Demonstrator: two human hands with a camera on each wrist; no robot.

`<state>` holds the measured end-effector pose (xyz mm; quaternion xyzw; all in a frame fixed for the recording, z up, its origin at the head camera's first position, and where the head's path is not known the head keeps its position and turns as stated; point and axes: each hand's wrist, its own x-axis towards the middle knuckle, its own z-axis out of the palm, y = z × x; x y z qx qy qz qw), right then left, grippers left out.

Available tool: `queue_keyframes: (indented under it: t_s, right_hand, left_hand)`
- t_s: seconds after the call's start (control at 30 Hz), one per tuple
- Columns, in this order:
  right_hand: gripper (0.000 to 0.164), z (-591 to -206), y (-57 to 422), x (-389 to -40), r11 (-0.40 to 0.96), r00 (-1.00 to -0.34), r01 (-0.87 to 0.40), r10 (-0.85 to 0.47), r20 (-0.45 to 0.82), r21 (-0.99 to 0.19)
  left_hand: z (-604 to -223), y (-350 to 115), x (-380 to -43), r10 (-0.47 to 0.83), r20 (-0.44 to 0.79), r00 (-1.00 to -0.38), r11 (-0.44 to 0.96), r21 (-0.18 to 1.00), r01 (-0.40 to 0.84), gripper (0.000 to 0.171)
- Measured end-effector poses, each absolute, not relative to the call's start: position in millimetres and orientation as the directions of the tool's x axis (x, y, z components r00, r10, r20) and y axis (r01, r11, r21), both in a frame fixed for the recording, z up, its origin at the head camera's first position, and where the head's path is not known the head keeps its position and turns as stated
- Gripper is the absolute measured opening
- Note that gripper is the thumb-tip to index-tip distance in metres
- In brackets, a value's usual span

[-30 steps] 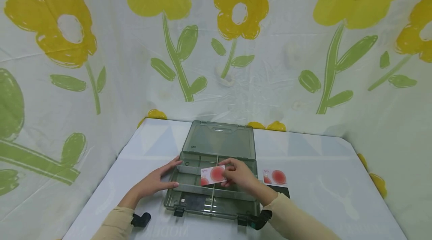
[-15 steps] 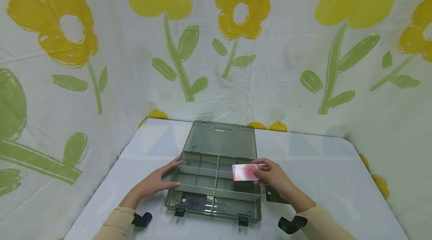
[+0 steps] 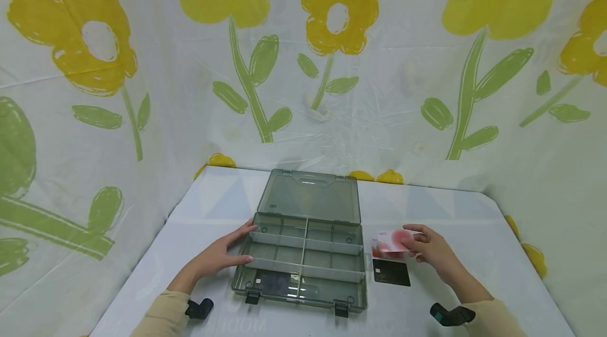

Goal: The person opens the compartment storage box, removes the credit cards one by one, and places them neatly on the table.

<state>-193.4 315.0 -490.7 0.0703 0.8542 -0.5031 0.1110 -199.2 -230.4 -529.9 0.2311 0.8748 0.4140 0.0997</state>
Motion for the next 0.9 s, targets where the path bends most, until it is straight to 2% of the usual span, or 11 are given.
queue_keyframes:
  t_s: [0.17, 0.33, 0.63, 0.77, 0.9]
  right_hand:
    - [0.067, -504.9, 352.1, -195.7, 0.514, -0.957, 0.278, 0.074, -0.281, -0.811]
    - [0.063, -515.5, 373.7, -195.5, 0.565, -0.956, 0.287, 0.125, -0.264, -0.773]
    - [0.053, -518.3, 373.2, -197.5, 0.825, -0.977, 0.206, 0.143, -0.158, -0.527]
    - [0.056, -513.6, 370.3, -198.0, 0.883, -0.977, 0.201, 0.149, -0.152, -0.424]
    - [0.059, -511.2, 368.3, -197.1, 0.889, -0.97, 0.227, 0.17, -0.172, -0.399]
  left_hand:
    - [-529.8, -230.3, -199.4, 0.49, 0.018, -0.871, 0.545, 0.773, 0.323, 0.076]
    - [-529.7, -230.0, -199.3, 0.493, 0.022, -0.87, 0.546, 0.77, 0.329, 0.076]
    - [-528.9, -229.5, -199.1, 0.482, 0.013, -0.876, 0.549, 0.775, 0.314, 0.078]
    - [-528.9, -229.5, -199.1, 0.482, 0.015, -0.876, 0.546, 0.777, 0.314, 0.078]
    - [-529.5, -229.9, -198.9, 0.483, 0.011, -0.875, 0.548, 0.776, 0.312, 0.078]
